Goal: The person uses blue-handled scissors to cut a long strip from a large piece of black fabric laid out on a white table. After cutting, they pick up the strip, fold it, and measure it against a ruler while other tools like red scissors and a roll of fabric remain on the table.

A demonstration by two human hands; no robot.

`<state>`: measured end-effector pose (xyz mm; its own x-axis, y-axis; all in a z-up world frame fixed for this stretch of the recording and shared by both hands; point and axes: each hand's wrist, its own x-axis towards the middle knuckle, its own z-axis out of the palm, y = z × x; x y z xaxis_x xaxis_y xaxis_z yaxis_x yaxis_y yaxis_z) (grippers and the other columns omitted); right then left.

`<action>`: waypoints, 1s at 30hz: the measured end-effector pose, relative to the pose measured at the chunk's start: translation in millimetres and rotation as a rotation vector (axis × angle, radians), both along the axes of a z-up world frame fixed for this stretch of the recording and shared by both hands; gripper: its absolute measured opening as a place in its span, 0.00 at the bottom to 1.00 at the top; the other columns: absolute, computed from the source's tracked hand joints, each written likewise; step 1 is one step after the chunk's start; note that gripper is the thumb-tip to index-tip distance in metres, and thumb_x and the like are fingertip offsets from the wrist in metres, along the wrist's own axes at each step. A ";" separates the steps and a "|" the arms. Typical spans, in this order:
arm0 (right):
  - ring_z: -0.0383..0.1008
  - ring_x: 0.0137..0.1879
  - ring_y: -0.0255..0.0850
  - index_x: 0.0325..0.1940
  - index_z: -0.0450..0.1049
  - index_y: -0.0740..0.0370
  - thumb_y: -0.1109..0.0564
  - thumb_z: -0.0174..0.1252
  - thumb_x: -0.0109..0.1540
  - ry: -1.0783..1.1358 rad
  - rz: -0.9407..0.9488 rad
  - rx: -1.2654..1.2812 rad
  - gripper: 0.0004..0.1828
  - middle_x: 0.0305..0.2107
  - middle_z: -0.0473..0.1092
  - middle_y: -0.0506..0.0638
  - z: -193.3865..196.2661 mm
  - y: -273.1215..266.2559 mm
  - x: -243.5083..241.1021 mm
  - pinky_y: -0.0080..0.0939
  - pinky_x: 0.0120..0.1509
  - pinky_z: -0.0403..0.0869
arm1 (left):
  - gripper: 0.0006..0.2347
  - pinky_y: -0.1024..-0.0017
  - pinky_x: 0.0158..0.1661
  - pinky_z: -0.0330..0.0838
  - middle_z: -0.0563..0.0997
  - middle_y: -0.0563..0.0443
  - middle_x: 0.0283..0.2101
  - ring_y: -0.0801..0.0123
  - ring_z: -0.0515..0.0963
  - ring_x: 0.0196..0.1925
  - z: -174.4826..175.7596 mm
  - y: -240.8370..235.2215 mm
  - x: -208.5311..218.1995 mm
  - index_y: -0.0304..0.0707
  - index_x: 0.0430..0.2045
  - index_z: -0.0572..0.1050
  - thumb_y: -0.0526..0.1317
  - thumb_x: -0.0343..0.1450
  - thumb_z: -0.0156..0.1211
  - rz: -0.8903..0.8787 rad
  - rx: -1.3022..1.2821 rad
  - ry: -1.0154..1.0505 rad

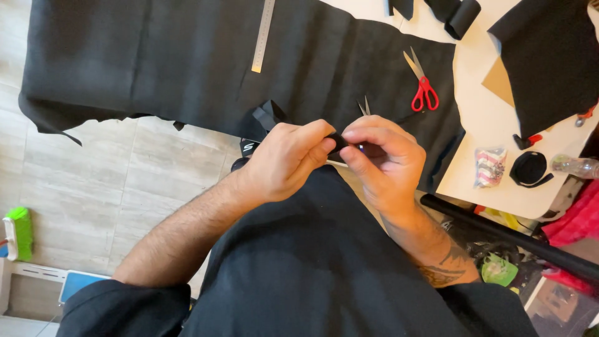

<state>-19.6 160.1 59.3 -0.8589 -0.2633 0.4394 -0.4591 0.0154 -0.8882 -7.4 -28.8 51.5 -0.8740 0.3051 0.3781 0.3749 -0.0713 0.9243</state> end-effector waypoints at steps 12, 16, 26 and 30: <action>0.75 0.32 0.39 0.37 0.75 0.71 0.64 0.67 0.64 -0.294 0.083 0.214 0.07 0.27 0.73 0.55 11.0 31.2 -24.0 0.36 0.35 0.75 | 0.14 0.78 0.14 0.63 0.69 0.56 0.10 0.72 0.67 0.08 -6.8 4.9 -5.7 0.38 0.23 0.67 0.38 0.81 0.41 -0.222 0.156 -0.270; 0.78 0.30 0.39 0.41 0.74 0.68 0.68 0.65 0.64 -0.597 -0.136 0.072 0.05 0.25 0.72 0.55 0.8 57.6 -49.0 0.29 0.32 0.74 | 0.12 0.82 0.12 0.62 0.68 0.53 0.11 0.77 0.66 0.08 -15.1 1.5 -6.3 0.33 0.29 0.68 0.35 0.82 0.39 -0.433 0.320 -0.510; 0.67 0.24 0.37 0.35 0.77 0.61 0.69 0.63 0.61 -0.805 -0.457 -0.085 0.05 0.18 0.66 0.52 14.8 132.7 -102.2 0.33 0.29 0.62 | 0.11 0.78 0.17 0.54 0.62 0.52 0.15 0.76 0.57 0.16 -39.8 -23.6 -9.5 0.37 0.32 0.67 0.42 0.81 0.40 -0.593 0.113 -0.852; 0.66 0.26 0.38 0.34 0.75 0.60 0.67 0.60 0.61 -0.801 -0.584 -0.089 0.04 0.22 0.66 0.51 10.3 171.1 -110.0 0.32 0.31 0.60 | 0.13 0.76 0.18 0.55 0.62 0.51 0.15 0.74 0.58 0.18 -44.9 -34.4 -10.1 0.35 0.33 0.69 0.44 0.81 0.40 -0.614 -0.027 -0.875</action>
